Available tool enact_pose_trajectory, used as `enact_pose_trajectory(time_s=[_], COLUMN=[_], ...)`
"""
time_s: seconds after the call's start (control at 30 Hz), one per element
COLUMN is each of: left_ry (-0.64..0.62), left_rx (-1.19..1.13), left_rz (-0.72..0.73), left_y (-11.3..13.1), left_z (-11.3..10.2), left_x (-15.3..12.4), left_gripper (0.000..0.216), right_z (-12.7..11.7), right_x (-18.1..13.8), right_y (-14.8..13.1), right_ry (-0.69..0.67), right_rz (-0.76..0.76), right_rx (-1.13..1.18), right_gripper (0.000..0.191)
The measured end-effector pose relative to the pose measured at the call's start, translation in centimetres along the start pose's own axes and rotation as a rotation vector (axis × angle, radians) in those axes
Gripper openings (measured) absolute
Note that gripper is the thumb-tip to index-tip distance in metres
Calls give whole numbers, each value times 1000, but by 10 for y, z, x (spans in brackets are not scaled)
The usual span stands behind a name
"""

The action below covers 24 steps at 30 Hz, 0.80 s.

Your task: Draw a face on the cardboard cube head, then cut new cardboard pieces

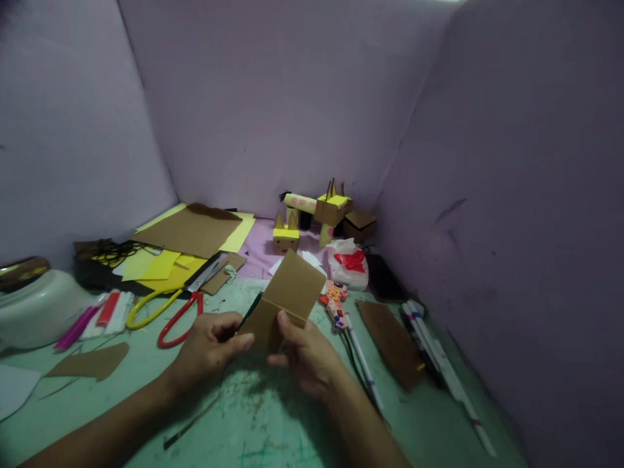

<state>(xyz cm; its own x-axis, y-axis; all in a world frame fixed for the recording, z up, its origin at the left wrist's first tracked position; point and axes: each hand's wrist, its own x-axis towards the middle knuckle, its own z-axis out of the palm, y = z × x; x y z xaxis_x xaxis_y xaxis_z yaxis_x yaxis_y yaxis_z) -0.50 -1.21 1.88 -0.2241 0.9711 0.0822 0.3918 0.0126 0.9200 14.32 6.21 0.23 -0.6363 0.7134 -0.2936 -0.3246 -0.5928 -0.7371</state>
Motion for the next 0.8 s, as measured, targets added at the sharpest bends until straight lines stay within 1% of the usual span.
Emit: enact_pose_trajectory(time_s=[0.07,0.13,0.17,0.2,0.23,0.27,0.3,0.37,0.43,0.57,0.7,0.8], left_ry=[-45,-73,-67,-9,78,121,74,19,-2,49,56,96], left_rx=[49,109,174,253,478,712,909,1021,1073,1140,1084,1013], left_rz=[-8,-10,-19,-30,-78,-159,-249,-330,-358,-426,-480,-479], left_y=[2,3,3,1,-2,-6,-11,-22,-32,-39,-40,-36], left_z=[-5,-20,-31,-43,-56,-69,-79,-93,-97,-94,-94,-102], left_x=[2,5,7,9,11,13,16,19,22,24,29,31], left_gripper=[31,26,25,28,34,39,45,48,47,45,38,48], right_z=[2,2,2,1,0,-1,-2,-3,-4,-3,-2,-2], right_x=[1,4,6,7,9,10,12,13,14,14,13,13], right_y=[-1,-2,-3,-3,-4,-5,-5,-6,-5,-4,-4,-6], right_ry=[40,121,174,226,270,301,319,330,334,352,338,327], right_rz=[-20,-69,-101,-136,-174,-210,-239,-264,-263,-248,-241,-241], right_rx=[72,146,177,205,232,258,280,303,307,308,318,355], right_gripper=[44,42,41,40,40,40,42,43,43,39,39,39])
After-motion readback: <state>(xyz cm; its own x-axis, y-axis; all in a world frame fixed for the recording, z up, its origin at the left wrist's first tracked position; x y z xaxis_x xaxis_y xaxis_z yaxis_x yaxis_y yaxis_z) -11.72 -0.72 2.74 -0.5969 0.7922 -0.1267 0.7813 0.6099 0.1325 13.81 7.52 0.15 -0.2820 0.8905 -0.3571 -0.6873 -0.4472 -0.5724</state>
